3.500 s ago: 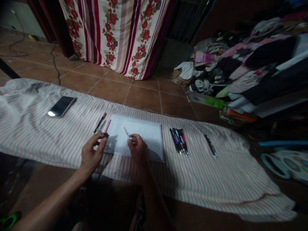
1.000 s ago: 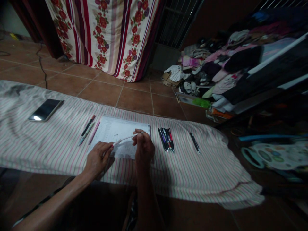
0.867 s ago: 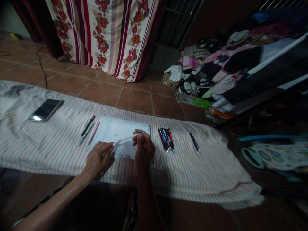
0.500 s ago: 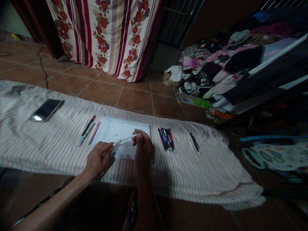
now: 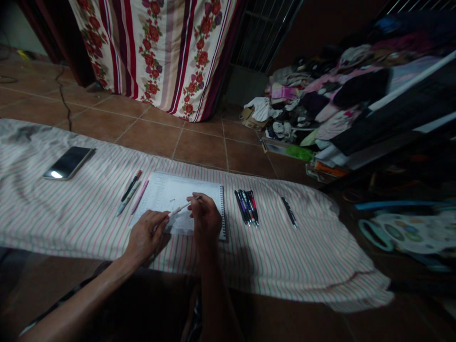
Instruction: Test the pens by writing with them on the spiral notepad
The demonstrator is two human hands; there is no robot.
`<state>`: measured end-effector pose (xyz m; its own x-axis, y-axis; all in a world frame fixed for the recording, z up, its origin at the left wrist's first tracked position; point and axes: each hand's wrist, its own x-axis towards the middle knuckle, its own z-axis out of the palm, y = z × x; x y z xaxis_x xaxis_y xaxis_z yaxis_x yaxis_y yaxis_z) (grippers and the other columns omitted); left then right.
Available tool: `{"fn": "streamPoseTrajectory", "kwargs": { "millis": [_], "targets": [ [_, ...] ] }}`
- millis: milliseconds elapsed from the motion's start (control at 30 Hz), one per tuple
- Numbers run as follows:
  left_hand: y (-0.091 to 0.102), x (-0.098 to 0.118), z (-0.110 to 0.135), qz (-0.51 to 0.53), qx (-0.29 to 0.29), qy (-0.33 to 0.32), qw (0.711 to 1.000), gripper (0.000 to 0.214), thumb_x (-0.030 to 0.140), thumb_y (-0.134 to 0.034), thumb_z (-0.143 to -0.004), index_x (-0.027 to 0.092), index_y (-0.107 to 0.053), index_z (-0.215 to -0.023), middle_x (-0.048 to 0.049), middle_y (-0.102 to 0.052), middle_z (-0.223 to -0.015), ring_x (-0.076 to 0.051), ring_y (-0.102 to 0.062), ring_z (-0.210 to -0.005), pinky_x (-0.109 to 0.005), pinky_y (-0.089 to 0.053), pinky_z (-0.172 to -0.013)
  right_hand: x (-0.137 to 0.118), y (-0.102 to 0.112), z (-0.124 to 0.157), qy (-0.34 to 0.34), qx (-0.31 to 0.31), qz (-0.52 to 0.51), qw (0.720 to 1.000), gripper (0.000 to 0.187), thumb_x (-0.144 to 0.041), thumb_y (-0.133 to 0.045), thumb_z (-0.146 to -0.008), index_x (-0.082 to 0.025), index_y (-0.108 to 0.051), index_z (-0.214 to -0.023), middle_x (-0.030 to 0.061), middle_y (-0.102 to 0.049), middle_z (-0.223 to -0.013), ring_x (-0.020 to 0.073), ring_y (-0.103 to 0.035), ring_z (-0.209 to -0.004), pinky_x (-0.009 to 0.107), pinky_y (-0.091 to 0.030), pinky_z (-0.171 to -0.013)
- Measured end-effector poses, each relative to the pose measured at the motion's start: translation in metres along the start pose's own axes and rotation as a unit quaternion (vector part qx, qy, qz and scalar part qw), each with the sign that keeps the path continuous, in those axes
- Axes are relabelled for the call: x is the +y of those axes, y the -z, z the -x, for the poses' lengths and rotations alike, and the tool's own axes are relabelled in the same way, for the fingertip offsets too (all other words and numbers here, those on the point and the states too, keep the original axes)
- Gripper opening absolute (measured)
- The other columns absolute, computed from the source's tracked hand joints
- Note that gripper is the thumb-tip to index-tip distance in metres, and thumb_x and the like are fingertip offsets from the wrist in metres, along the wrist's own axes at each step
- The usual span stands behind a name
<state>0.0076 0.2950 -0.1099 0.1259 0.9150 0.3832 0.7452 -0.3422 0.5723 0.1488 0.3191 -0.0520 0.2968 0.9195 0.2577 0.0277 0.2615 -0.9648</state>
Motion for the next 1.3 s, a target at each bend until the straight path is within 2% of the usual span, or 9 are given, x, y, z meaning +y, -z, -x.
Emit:
{"fn": "streamPoseTrajectory", "kwargs": {
  "millis": [200, 500, 667, 867, 1100, 1300],
  "targets": [
    [0.001, 0.001, -0.001, 0.005, 0.005, 0.008, 1.0, 0.024, 0.021, -0.04, -0.087, 0.017, -0.059, -0.101, -0.0054, -0.063, -0.083, -0.019, -0.053, -0.081, -0.032, -0.046, -0.072, 0.005, -0.003, 0.004, 0.006, -0.016, 0.038, 0.999, 0.017, -0.035, -0.059, -0.075, -0.02, -0.062, -0.081, 0.0029, -0.067, -0.079, 0.0125, -0.059, -0.06, 0.022, -0.043, -0.045],
    [0.004, 0.002, -0.002, 0.018, 0.014, 0.012, 1.0, 0.025, 0.024, -0.04, -0.087, 0.016, -0.059, -0.101, -0.0062, -0.064, -0.083, -0.019, -0.054, -0.082, -0.033, -0.047, -0.073, 0.009, 0.001, 0.005, 0.053, -0.103, 0.136, 0.984, 0.015, -0.03, -0.051, -0.083, -0.022, -0.064, -0.088, 0.004, -0.065, -0.086, 0.0136, -0.059, -0.07, 0.022, -0.043, -0.05],
    [0.005, 0.002, -0.002, 0.024, 0.017, 0.018, 0.999, 0.024, 0.024, -0.041, -0.087, 0.015, -0.06, -0.099, -0.0061, -0.064, -0.083, -0.019, -0.054, -0.082, -0.033, -0.047, -0.073, 0.011, -0.002, 0.006, 0.103, -0.115, 0.143, 0.978, 0.014, -0.024, -0.051, -0.083, -0.021, -0.064, -0.088, 0.0043, -0.065, -0.087, 0.0141, -0.06, -0.074, 0.025, -0.047, -0.058],
    [0.005, 0.001, -0.003, 0.04, 0.033, 0.014, 0.999, 0.023, 0.025, -0.043, -0.087, 0.015, -0.06, -0.098, -0.0059, -0.065, -0.084, -0.019, -0.054, -0.083, -0.032, -0.047, -0.074, 0.011, -0.005, 0.007, 0.132, -0.127, 0.163, 0.97, 0.015, -0.021, -0.051, -0.083, -0.019, -0.065, -0.089, 0.0053, -0.065, -0.087, 0.0133, -0.061, -0.073, 0.023, -0.049, -0.057],
    [0.006, 0.002, -0.003, 0.045, 0.032, 0.021, 0.998, 0.023, 0.024, -0.043, -0.087, 0.015, -0.061, -0.098, -0.0059, -0.065, -0.083, -0.019, -0.055, -0.082, -0.032, -0.046, -0.073, 0.013, -0.006, 0.008, 0.119, -0.137, 0.164, 0.97, 0.017, -0.022, -0.05, -0.083, -0.018, -0.064, -0.091, 0.0059, -0.066, -0.089, 0.0137, -0.062, -0.075, 0.023, -0.05, -0.057],
    [0.006, 0.002, -0.004, 0.039, 0.043, 0.022, 0.998, 0.024, 0.025, -0.043, -0.086, 0.013, -0.061, -0.096, -0.0059, -0.064, -0.076, -0.018, -0.056, -0.075, -0.029, -0.046, -0.065, 0.015, -0.006, 0.009, 0.044, -0.145, 0.162, 0.975, 0.023, -0.028, -0.049, -0.084, -0.02, -0.062, -0.1, 0.0053, -0.067, -0.092, 0.014, -0.064, -0.073, 0.022, -0.05, -0.053]
  ]
}}
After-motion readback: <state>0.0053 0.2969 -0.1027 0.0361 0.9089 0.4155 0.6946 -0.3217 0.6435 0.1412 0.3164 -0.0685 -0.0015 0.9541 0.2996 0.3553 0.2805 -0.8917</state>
